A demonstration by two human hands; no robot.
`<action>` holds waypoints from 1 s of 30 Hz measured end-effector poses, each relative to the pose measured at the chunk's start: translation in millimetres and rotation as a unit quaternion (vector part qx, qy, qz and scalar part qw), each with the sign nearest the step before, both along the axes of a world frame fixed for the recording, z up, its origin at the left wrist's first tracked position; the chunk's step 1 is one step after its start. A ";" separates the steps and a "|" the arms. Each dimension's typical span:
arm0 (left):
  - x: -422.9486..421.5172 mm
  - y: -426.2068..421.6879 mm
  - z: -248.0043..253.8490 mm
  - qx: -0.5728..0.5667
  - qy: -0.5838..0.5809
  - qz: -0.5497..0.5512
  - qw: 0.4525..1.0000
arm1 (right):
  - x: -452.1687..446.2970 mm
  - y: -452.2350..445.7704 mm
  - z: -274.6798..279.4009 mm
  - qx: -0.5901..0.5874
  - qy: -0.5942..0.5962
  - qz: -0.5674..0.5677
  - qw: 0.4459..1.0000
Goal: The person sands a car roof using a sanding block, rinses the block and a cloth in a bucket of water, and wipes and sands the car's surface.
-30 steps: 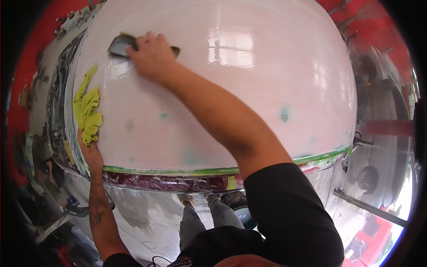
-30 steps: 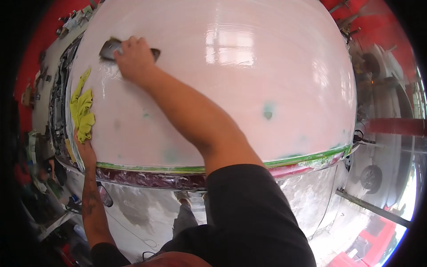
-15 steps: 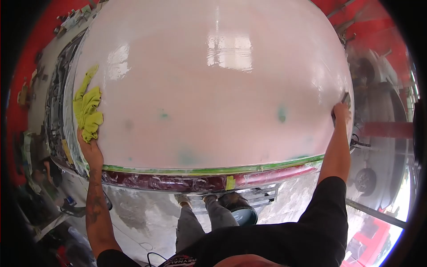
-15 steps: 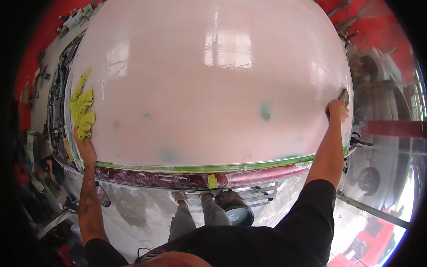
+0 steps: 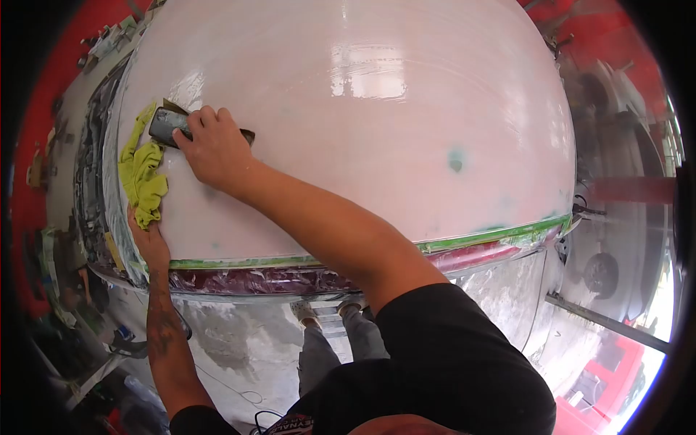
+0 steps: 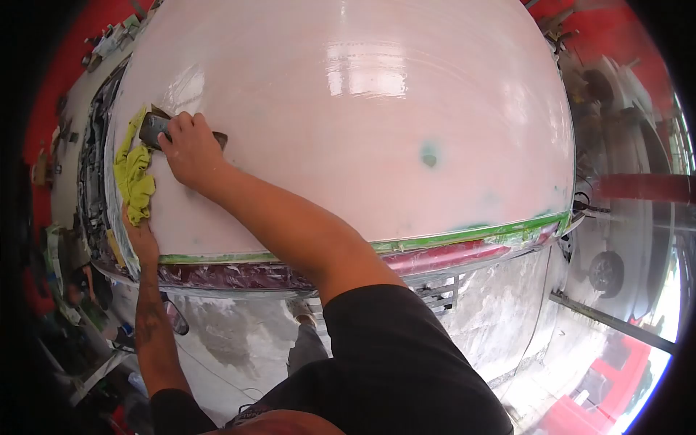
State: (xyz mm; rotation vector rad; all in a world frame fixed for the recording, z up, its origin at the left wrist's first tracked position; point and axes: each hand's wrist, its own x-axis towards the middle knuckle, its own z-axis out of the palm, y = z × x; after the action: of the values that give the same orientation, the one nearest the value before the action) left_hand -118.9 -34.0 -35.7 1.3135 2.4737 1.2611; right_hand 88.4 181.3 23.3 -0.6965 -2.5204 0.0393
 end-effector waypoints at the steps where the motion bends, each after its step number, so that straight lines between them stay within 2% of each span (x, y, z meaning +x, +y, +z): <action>1: 0.3 1.0 1.0 0.001 0.000 -0.001 1.000 | 16.0 13.4 4.9 -0.022 0.001 0.009 1.000; 3: 1.1 0.2 2.6 0.004 -0.004 -0.011 1.000 | 71.7 61.5 17.9 -0.011 -0.059 -0.090 0.994; 6: 0.0 -1.2 1.6 0.008 -0.048 -0.009 0.999 | 229.1 142.6 33.8 0.026 -0.097 -0.284 0.954; 8: -3.6 -2.2 -1.6 0.008 -0.025 -0.013 1.000 | 350.2 159.0 39.7 0.007 -0.156 -0.443 0.883; 9: -5.2 -1.1 -2.9 0.011 0.000 -0.017 1.000 | 409.7 154.3 43.7 -0.048 -0.165 -0.521 0.836; 13: -6.6 -2.2 -3.1 0.002 0.027 -0.018 0.999 | 623.1 120.7 3.3 -0.146 -0.181 -0.749 0.620; 14: -1.3 1.2 0.9 -0.004 0.029 -0.011 0.999 | 615.4 123.7 3.6 -0.144 -0.184 -0.745 0.625; 16: 4.6 -0.6 3.7 -0.008 0.029 -0.005 1.000 | 597.4 121.8 11.0 -0.150 -0.151 -0.796 0.566; 18: 4.2 3.4 2.9 -0.016 0.040 0.008 0.999 | 526.6 137.5 16.5 -0.115 -0.184 -0.730 0.648; 20: 4.3 4.7 4.4 -0.012 0.044 -0.003 0.999 | 407.7 130.1 35.3 -0.058 -0.195 -0.599 0.775; 21: 5.4 4.5 5.3 -0.009 0.050 -0.008 0.999 | 344.2 118.2 38.0 -0.023 -0.148 -0.523 0.839; 22: 6.1 3.3 5.5 -0.009 0.049 -0.015 0.999 | 278.6 99.7 44.0 -0.040 -0.163 -0.453 0.876; 24: 5.9 4.0 5.9 -0.004 0.034 -0.004 0.999 | 182.1 29.5 37.7 -0.012 -0.115 -0.284 0.952; 26: 1.3 2.0 2.5 -0.006 0.031 -0.011 0.999 | 124.8 -49.3 13.5 -0.052 -0.022 -0.120 0.991; 27: -1.4 1.9 0.9 -0.010 0.029 -0.007 1.000 | 112.4 -86.3 6.7 -0.053 -0.023 -0.053 0.997; 29: -7.4 0.5 -4.0 -0.004 0.008 -0.019 1.000 | 127.8 -109.2 11.7 -0.103 -0.003 0.044 0.994; 30: -14.3 -2.9 -10.4 0.003 0.007 -0.026 1.000 | 140.8 -100.9 14.8 -0.087 -0.006 0.025 0.996</action>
State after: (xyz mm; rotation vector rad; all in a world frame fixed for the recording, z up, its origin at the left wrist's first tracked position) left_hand -133.2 -36.8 -46.0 1.3836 2.4307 1.2517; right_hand 229.2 80.4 38.0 -0.7024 -2.5666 0.2775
